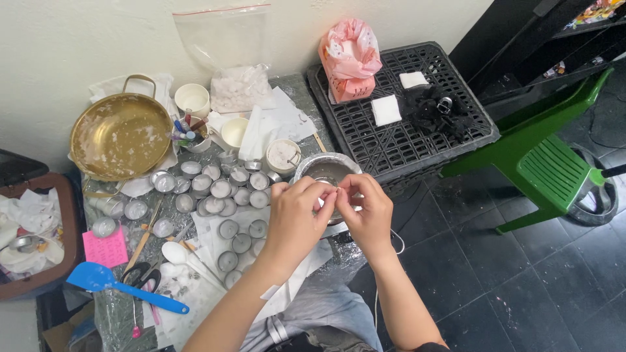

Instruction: Preparing small candle containers by placing wicks inside and melting wax.

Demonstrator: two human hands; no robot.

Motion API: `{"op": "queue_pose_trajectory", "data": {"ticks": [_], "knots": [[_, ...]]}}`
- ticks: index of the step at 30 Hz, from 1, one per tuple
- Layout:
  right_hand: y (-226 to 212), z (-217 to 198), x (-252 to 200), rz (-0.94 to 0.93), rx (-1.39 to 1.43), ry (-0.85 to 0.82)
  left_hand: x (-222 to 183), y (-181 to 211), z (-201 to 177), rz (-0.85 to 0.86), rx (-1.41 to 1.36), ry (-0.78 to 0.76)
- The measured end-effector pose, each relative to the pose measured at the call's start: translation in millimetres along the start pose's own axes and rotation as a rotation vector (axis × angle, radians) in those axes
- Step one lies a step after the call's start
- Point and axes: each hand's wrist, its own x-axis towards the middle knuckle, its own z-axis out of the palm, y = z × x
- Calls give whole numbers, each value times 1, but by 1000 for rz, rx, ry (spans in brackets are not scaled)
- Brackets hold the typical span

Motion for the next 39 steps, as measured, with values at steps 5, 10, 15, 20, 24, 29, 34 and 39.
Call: {"op": "queue_pose_trajectory", "data": {"ticks": [5, 10, 15, 20, 24, 29, 34, 39], "knots": [[-7, -1, 1, -75, -59, 15, 12, -12, -10, -90, -192, -123], [-12, -2, 2, -97, -86, 15, 18, -19, -19, -169, -355, -262], [-15, -5, 5, -145, -153, -33, 20, -28, -22, -230, -391, -329], [-14, -14, 12, -290, -182, -105, 20, -57, -17, -279, -641, -483], [-11, -18, 12, -173, -39, -189, 22, -62, -17, -469, -973, -663], [14, -19, 8, 135, 355, -254, 20, -28, -31, -107, -292, -257], [-3, -15, 14, 174, 208, -189, 14, -17, -34, 72, -65, -83], [-12, -15, 20, 7, -134, -181, 12, -20, -32, 61, -74, -74]]}}
